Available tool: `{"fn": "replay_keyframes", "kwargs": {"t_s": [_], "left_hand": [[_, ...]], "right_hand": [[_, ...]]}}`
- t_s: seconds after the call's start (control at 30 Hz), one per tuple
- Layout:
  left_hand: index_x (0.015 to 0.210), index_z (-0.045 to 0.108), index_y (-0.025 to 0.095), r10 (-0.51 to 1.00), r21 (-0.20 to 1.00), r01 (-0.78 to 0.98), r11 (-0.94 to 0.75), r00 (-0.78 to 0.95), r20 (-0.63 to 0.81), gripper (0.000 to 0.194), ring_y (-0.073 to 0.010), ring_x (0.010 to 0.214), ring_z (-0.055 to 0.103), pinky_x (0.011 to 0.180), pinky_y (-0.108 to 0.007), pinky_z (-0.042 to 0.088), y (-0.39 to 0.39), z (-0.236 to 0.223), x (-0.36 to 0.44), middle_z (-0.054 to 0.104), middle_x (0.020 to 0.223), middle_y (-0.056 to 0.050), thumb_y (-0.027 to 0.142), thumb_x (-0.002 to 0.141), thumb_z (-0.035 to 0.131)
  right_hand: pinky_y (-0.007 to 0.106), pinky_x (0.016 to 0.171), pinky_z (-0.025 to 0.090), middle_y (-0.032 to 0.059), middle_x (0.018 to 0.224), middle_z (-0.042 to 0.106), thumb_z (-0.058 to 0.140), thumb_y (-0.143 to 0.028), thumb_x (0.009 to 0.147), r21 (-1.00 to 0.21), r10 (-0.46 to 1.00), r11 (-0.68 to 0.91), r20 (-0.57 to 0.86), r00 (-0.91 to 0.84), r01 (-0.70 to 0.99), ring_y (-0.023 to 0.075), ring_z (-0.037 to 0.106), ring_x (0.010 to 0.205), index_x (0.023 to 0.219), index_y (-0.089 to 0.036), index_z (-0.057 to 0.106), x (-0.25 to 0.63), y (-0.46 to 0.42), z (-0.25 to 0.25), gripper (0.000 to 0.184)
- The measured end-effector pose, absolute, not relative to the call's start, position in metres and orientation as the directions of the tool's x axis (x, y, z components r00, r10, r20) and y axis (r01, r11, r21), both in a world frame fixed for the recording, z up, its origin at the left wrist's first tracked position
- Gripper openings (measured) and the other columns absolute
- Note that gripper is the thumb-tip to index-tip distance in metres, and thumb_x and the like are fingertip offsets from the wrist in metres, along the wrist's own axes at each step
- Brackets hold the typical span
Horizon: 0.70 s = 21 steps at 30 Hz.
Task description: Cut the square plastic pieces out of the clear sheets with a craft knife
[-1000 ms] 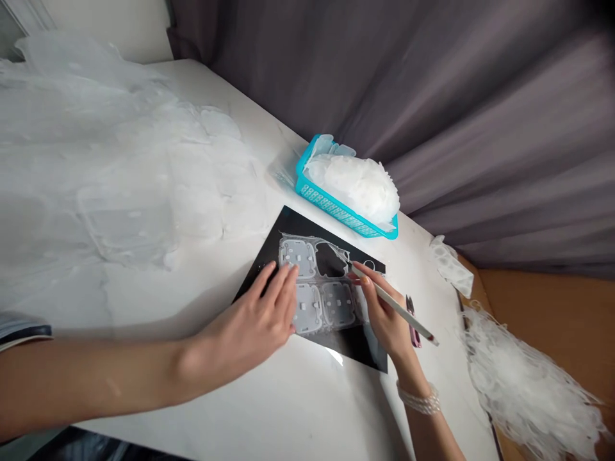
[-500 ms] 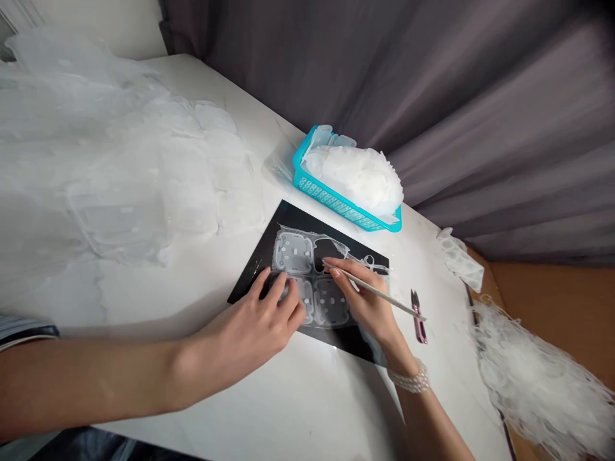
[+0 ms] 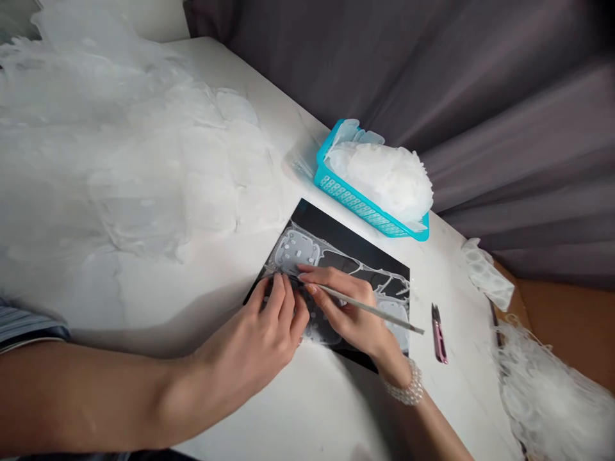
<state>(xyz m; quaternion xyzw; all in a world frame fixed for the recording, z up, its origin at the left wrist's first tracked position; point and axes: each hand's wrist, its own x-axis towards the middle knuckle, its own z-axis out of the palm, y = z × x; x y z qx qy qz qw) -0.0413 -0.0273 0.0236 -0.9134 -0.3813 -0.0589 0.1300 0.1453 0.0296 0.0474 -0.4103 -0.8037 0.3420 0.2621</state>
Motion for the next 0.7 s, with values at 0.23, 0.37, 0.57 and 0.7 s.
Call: {"fn": "replay_keyframes", "kwargs": {"t_s": [0.23, 0.37, 0.57, 0.7], "left_hand": [[0.126, 0.065, 0.005, 0.739, -0.175, 0.765, -0.620, 0.644, 0.196, 0.050, -0.0377, 0.121, 0.059, 0.101, -0.049, 0.046, -0.027, 0.021, -0.042, 0.066, 0.127, -0.023, 0.042, 0.099, 0.045], [0.126, 0.065, 0.003, 0.728, -0.148, 0.755, -0.639, 0.656, 0.198, 0.050, -0.0411, 0.126, 0.056, 0.106, -0.052, 0.043, -0.016, 0.019, -0.041, 0.065, 0.130, -0.024, 0.040, 0.097, 0.049], [0.133, 0.057, -0.001, 0.763, -0.096, 0.788, -0.608, 0.613, 0.202, 0.054, -0.0419, 0.134, 0.050, 0.110, -0.050, 0.040, 0.003, 0.015, -0.041, 0.059, 0.136, -0.028, 0.038, 0.097, 0.050], [0.136, 0.053, -0.001, 0.774, -0.043, 0.798, -0.602, 0.595, 0.215, 0.056, -0.0413, 0.137, 0.046, 0.112, -0.051, 0.037, 0.004, 0.013, -0.041, 0.056, 0.139, -0.029, 0.038, 0.096, 0.053]], "right_hand": [[0.036, 0.089, 0.061, 0.0067, 0.106, 0.076, 0.052, -0.019, 0.099, -0.706, 0.801, 0.510, 0.182, -0.571, 0.492, 0.0231, 0.068, 0.115, 0.111, -0.025, 0.069, 0.146, 0.031, 0.040, 0.021], [0.036, 0.089, 0.060, 0.0055, 0.106, 0.075, 0.053, -0.021, 0.098, -0.709, 0.833, 0.487, 0.199, -0.517, 0.510, 0.0229, 0.070, 0.112, 0.111, -0.025, 0.068, 0.149, 0.043, 0.036, 0.020], [0.036, 0.091, 0.059, 0.0047, 0.109, 0.075, 0.055, -0.021, 0.098, -0.713, 0.869, 0.446, 0.200, -0.452, 0.541, 0.0224, 0.070, 0.111, 0.109, -0.025, 0.068, 0.153, 0.052, 0.038, 0.018], [0.039, 0.096, 0.058, 0.0047, 0.108, 0.075, 0.054, -0.020, 0.099, -0.674, 0.831, 0.498, 0.190, -0.522, 0.547, 0.0233, 0.068, 0.116, 0.111, -0.025, 0.068, 0.149, 0.048, 0.041, 0.020]]}}
